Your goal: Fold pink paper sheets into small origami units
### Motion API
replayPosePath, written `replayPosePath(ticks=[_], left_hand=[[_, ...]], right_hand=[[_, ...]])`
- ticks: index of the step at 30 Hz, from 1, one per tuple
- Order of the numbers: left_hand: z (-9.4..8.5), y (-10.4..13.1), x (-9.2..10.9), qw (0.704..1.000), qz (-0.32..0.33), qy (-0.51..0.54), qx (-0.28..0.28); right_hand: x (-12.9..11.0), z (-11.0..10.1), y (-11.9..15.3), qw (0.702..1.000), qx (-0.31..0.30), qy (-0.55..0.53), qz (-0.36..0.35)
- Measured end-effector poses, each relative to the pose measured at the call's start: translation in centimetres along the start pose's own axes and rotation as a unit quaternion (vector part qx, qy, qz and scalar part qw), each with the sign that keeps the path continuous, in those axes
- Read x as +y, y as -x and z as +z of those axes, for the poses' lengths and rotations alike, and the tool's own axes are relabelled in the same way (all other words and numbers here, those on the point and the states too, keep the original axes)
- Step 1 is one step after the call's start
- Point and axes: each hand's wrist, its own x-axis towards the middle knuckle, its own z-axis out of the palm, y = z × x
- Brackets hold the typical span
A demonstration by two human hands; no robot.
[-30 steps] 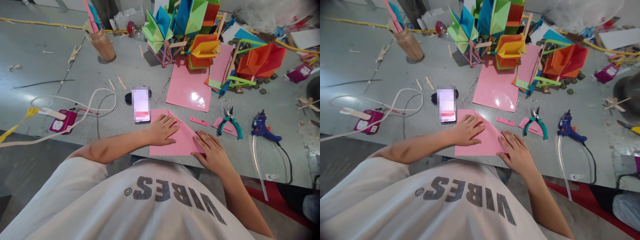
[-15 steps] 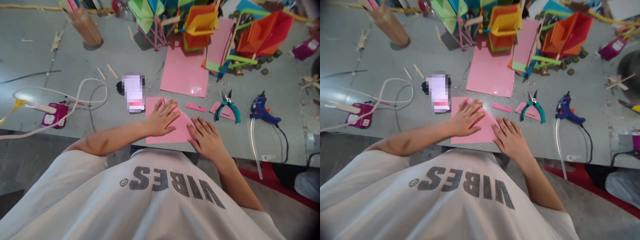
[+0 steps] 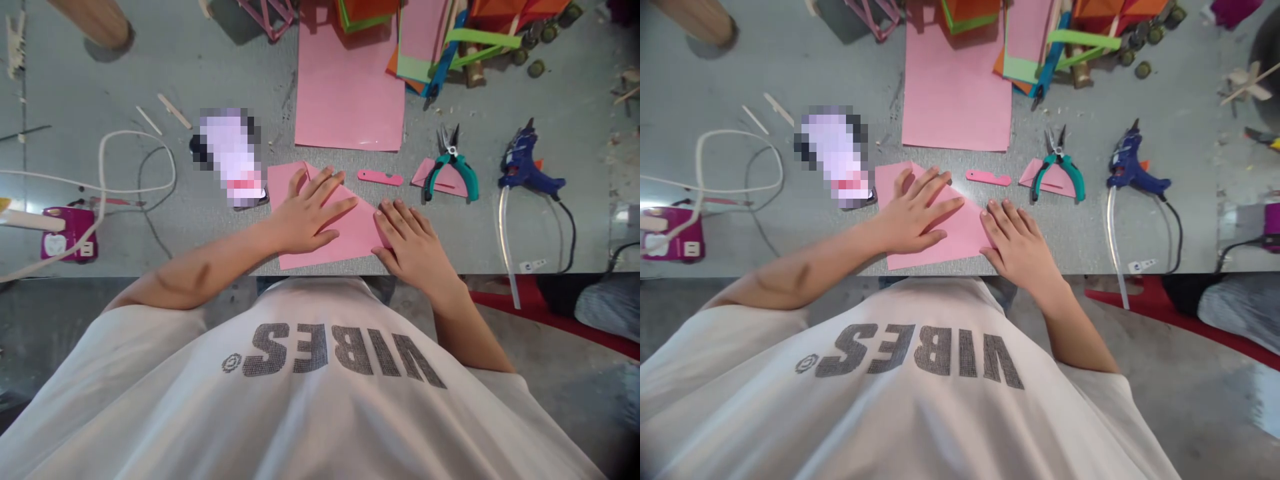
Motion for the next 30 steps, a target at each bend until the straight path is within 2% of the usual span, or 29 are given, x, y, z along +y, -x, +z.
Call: replayPosePath(ticks=[7,16,24,30], left_hand=[[0.0,0.3,0.1,0.999,0.027,-0.027,0.012],[1.3,0.2,-0.5,0.999,0.04,-0.027,0.022],[0.3,0.2,-0.1,0.998,0.065,-0.023,0.008],[0.3,-0.2,0.2,0.993,0.094,-0.066,0.009]], right_hand=[[0.1,0.9,1.2,0.997,0.051,0.05,-0.02],[-1.0,1.2,1.6,0.993,0.083,0.071,-0.035],[-1.1,1.5,1.8,0.991,0.097,0.08,-0.038],[-0.8,1.9,1.8,0.99,0.123,0.064,-0.037]])
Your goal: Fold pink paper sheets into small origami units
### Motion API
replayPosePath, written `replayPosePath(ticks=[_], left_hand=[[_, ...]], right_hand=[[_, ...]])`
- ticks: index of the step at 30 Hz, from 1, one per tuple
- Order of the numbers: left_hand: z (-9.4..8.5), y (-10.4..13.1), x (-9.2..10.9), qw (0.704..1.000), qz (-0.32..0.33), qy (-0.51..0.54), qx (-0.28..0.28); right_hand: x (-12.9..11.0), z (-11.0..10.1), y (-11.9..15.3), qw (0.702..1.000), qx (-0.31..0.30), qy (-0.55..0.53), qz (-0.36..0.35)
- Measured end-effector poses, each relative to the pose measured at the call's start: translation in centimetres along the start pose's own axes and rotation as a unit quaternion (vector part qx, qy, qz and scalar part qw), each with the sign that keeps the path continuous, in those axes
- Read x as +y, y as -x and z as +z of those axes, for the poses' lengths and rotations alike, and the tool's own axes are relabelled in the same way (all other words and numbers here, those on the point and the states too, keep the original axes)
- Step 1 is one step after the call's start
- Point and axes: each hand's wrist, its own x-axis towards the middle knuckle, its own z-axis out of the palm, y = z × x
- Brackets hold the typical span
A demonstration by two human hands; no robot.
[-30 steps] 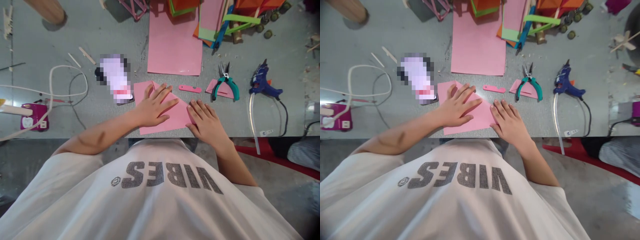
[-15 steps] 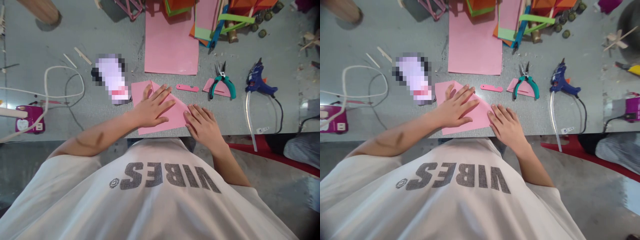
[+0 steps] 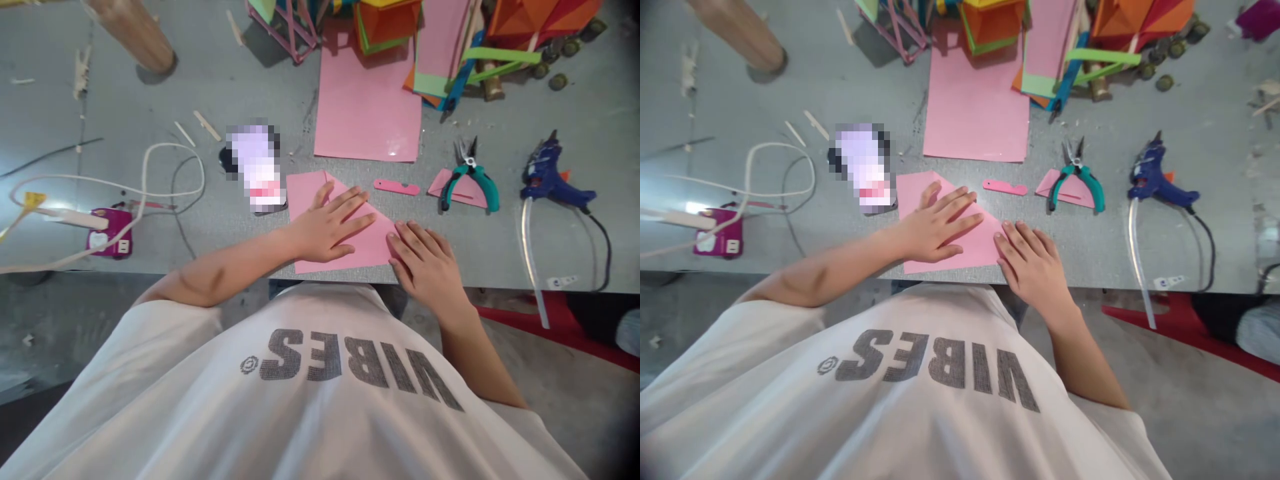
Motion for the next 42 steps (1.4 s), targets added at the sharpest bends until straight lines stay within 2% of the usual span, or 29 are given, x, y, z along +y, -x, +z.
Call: replayPosePath(ticks=[5,9,15,25,31,42], left_hand=[[0.2,-0.1,0.1,1.0,0.01,-0.022,0.004],[-0.3,-0.5,0.4,0.999,0.015,-0.037,-0.001],[-1.3,-1.6,1.2,0.994,0.082,-0.065,-0.013],[-0.4,-1.5,0.4,0.997,0.075,-0.001,-0.026],[-0.7,-1.5,0.4,0.996,0.076,0.002,-0.053],[-1.2,-1.5,0.5,0.995,0.079,0.004,-0.067]], right_hand=[[0.2,0.2,-0.1,1.0,0.021,-0.002,-0.007],[0.2,0.0,-0.4,0.999,0.027,0.016,-0.015],[0.2,0.0,-0.7,0.998,0.057,0.011,-0.016],[0.7,0.7,-0.6,0.99,0.107,-0.082,0.039],[0.9,0.8,-0.6,0.984,0.108,-0.12,0.069],[1.0,1.0,-0.8,0.981,0.119,-0.137,0.073]])
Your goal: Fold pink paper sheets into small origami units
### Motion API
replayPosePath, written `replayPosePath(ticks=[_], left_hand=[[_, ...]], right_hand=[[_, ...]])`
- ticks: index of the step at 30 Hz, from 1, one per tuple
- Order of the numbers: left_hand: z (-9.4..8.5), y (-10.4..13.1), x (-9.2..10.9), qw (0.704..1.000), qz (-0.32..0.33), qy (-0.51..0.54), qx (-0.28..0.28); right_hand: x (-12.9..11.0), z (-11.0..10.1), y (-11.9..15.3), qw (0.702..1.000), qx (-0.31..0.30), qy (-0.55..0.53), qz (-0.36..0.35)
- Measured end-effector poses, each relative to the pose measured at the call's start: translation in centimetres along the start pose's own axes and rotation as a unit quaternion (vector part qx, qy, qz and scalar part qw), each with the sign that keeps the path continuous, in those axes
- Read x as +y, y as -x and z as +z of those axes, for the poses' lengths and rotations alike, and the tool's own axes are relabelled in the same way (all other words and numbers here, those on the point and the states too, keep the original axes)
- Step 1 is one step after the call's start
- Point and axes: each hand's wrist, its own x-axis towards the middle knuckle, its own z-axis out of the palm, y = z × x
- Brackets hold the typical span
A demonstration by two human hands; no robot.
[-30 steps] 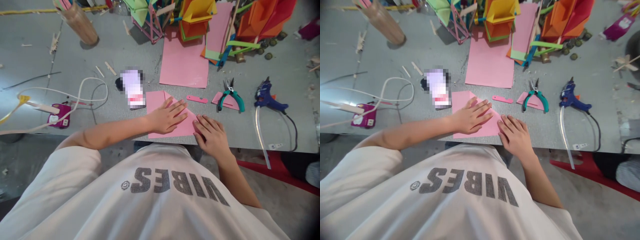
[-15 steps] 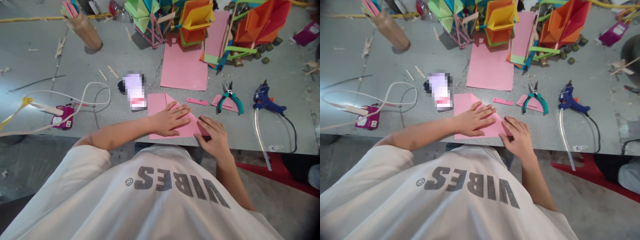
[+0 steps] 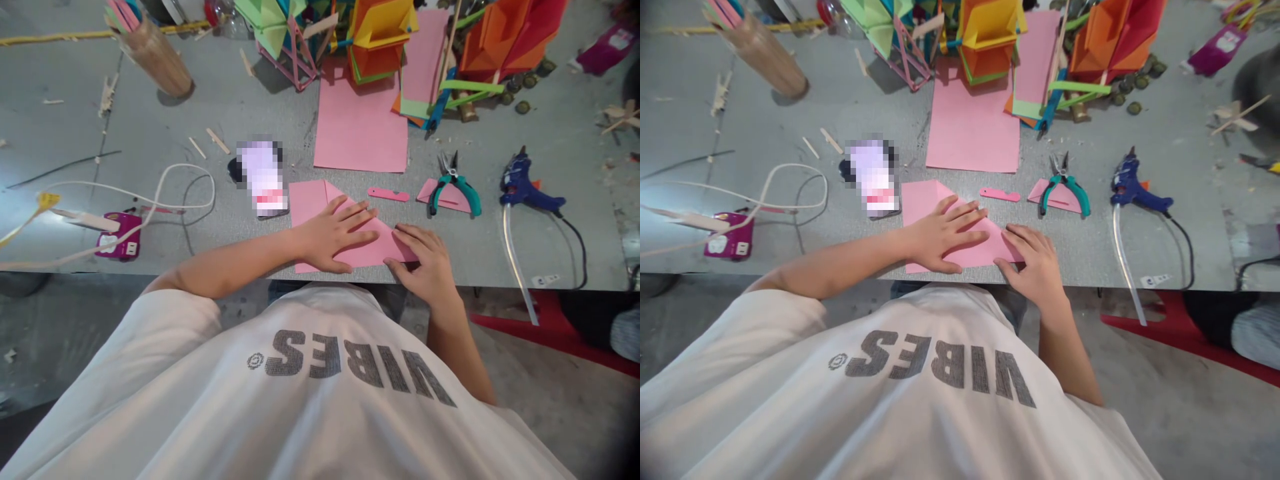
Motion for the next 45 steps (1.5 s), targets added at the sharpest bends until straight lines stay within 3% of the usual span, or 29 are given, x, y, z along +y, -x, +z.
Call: replayPosePath(ticks=[3,9,17,45], left_hand=[[-0.1,0.0,0.0,1.0,-0.004,0.005,0.0],[0.5,0.2,-0.4,1.0,-0.006,0.022,0.013],[1.1,0.2,-0.6,0.999,-0.006,0.026,0.026],[0.8,0.3,-1.1,0.998,0.018,0.059,0.031]], right_hand=[[0.2,-0.1,-0.1,1.0,0.011,-0.022,0.019],[1.2,-0.3,0.2,0.992,0.097,-0.054,0.067],[0.9,0.0,0.3,0.995,0.061,-0.021,0.081],[0.4,0.0,0.0,0.993,0.059,-0.028,0.098]])
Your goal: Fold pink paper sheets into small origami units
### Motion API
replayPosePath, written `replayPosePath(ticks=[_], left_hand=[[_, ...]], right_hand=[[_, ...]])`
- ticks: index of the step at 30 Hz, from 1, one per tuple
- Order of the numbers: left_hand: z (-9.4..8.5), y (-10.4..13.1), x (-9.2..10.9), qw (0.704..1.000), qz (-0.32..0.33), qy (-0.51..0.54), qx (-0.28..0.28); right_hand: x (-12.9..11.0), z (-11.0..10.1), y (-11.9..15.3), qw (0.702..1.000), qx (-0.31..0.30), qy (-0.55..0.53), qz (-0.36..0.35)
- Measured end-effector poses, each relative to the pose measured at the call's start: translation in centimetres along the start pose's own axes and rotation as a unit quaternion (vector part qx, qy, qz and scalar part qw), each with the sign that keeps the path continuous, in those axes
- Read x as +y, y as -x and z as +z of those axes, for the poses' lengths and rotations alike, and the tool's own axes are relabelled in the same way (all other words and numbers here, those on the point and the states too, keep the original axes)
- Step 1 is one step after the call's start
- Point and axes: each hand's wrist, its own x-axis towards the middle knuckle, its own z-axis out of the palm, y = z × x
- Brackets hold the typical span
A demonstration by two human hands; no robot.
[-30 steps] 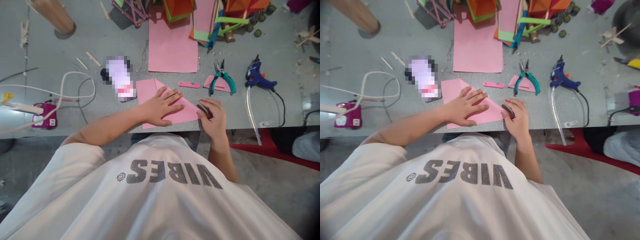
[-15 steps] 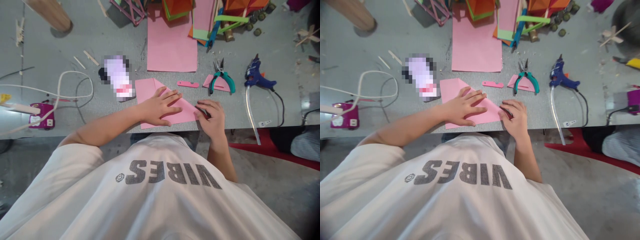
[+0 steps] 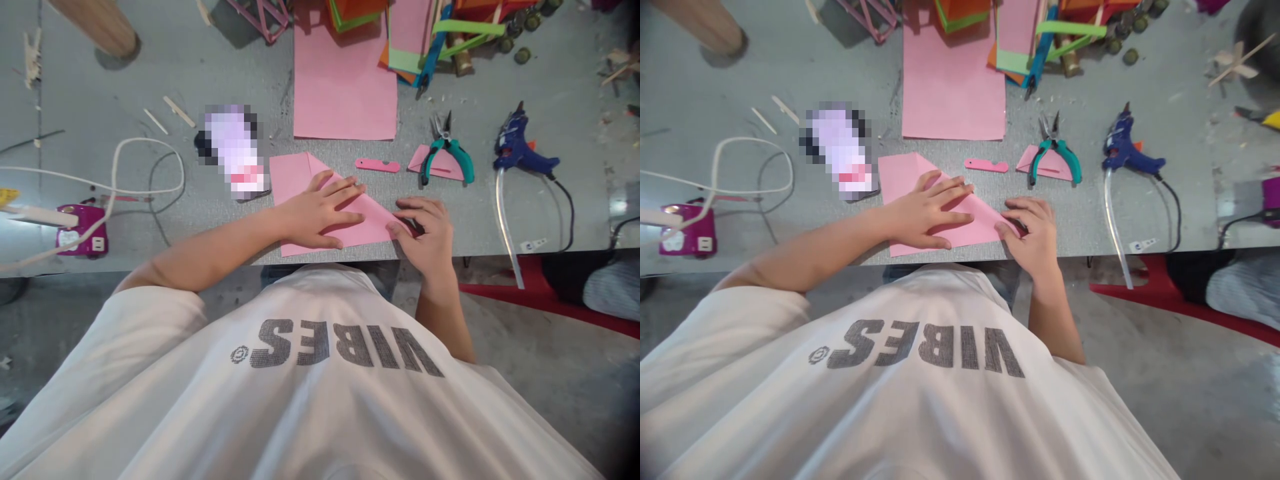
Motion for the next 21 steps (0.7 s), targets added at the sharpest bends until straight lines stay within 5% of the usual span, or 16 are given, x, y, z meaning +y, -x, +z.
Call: replayPosePath(ticks=[21], left_hand=[[-0.3,0.0,0.1,1.0,-0.001,-0.007,-0.006]], right_hand=[[1.6,-4.8,0.0,0.996,-0.075,-0.026,0.033]])
